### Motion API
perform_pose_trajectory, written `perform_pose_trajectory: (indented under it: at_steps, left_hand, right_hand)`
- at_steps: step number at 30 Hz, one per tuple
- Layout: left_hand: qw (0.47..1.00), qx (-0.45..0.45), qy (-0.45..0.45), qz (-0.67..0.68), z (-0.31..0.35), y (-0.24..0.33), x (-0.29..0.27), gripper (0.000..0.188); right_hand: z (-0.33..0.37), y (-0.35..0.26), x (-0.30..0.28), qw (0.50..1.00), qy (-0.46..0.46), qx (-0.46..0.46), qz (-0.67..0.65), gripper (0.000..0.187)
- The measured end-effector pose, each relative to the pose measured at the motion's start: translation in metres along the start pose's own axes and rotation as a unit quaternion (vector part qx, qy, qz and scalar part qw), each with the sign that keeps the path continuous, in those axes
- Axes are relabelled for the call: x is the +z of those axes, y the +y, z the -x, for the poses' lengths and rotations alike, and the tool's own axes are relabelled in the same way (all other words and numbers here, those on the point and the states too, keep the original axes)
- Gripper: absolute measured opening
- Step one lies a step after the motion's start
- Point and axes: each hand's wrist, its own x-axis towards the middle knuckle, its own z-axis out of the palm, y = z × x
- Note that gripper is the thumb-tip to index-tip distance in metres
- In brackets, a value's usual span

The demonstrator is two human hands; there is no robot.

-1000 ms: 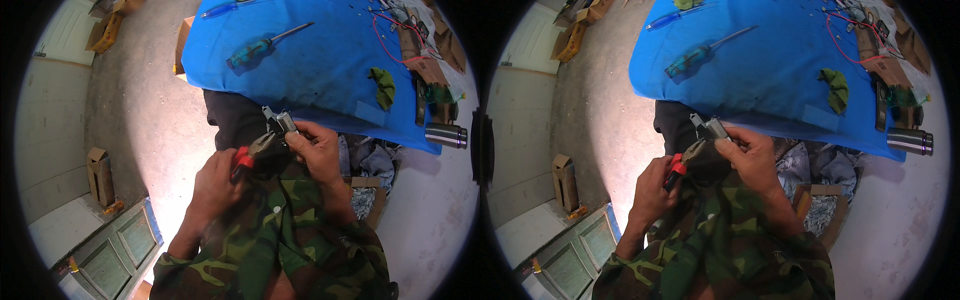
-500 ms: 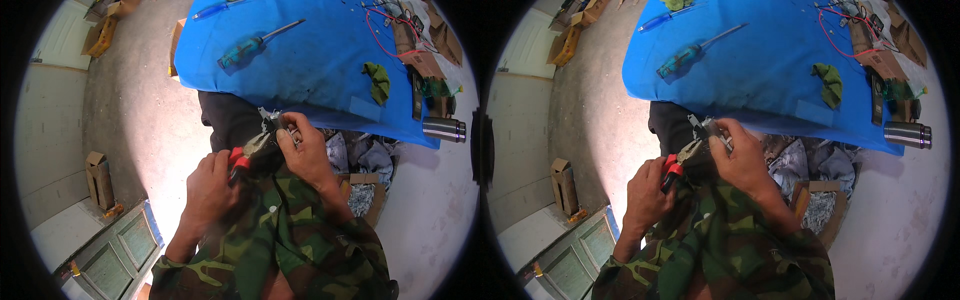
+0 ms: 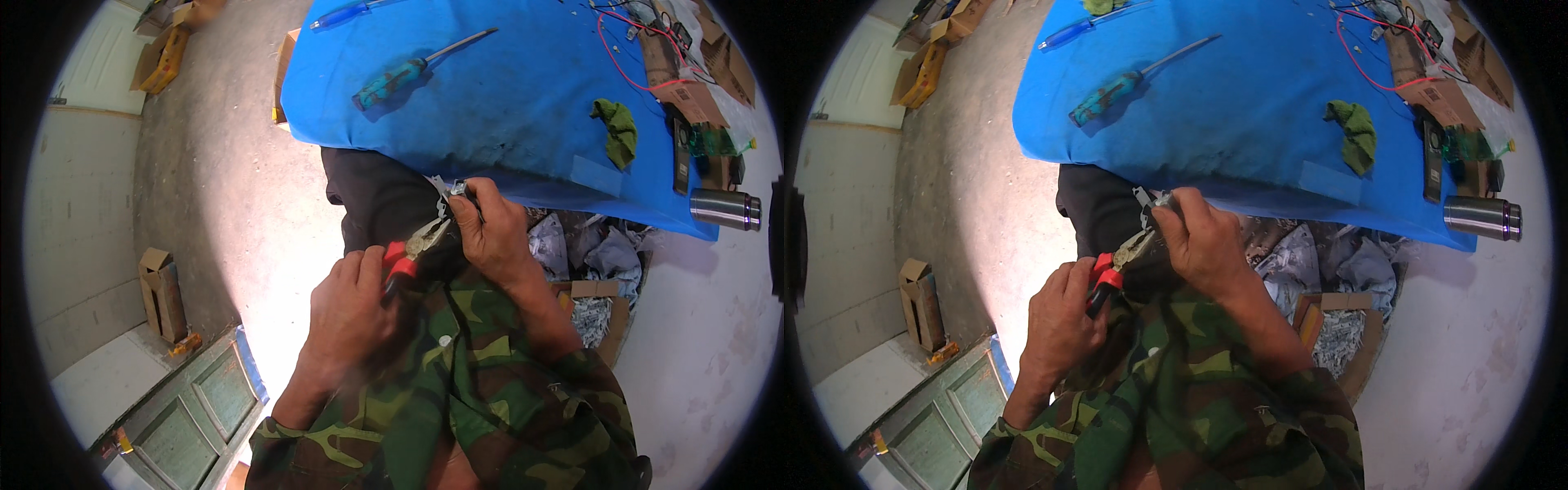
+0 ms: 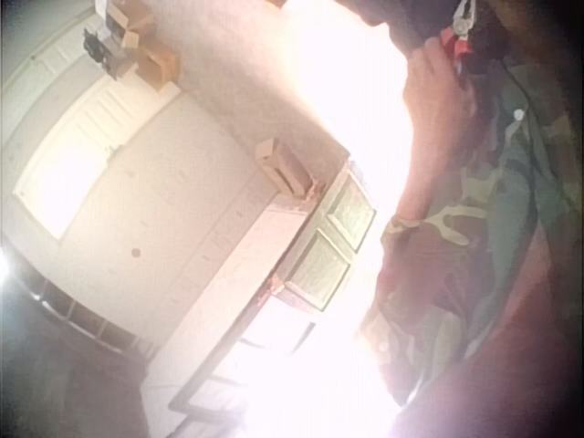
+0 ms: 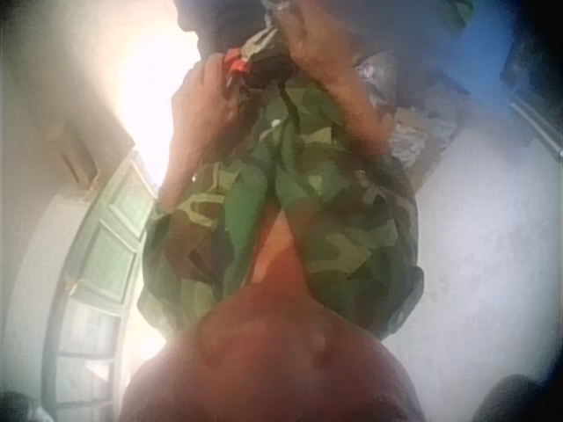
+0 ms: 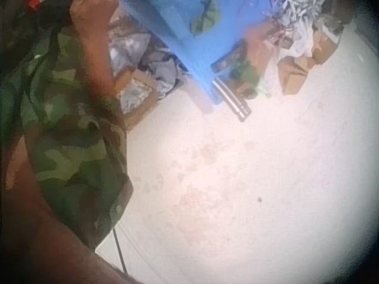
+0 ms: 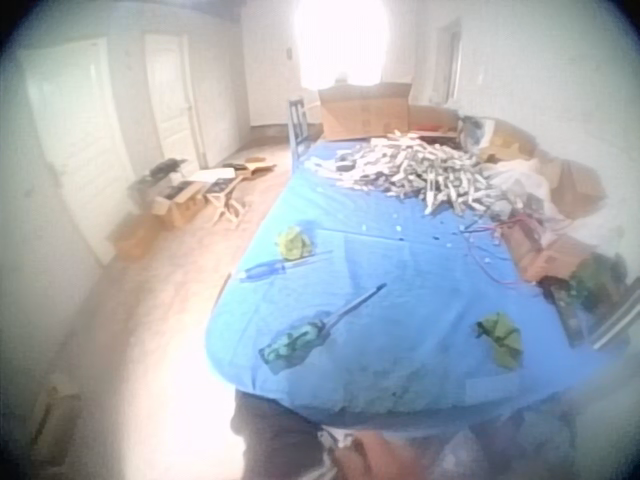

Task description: The person holds a small electronic component and uses a screwdriver and pliers to pry off metal covers and remove internal parts.

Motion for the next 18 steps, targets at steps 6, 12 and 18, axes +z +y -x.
perform_pose_trajectory:
  at_steps: [6,12,18]
  left_hand:
    - [0.994,-0.002,-0.017,0.104,0.002,-0.007,-0.009,0.048]
    - [0.977,0.040,-0.037,0.205,0.004,-0.022,-0.013,0.051]
    - [0.989,0.012,-0.054,0.140,0.005,-0.017,-0.022,0.048]
  right_hand:
    - [0.001,-0.003,-0.009,0.983,-0.061,0.097,-0.143,0.018]
    - [0.003,-0.011,-0.023,0.907,-0.148,0.198,-0.340,0.029]
    - [0.003,-0.011,-0.023,0.939,-0.170,0.189,-0.230,0.033]
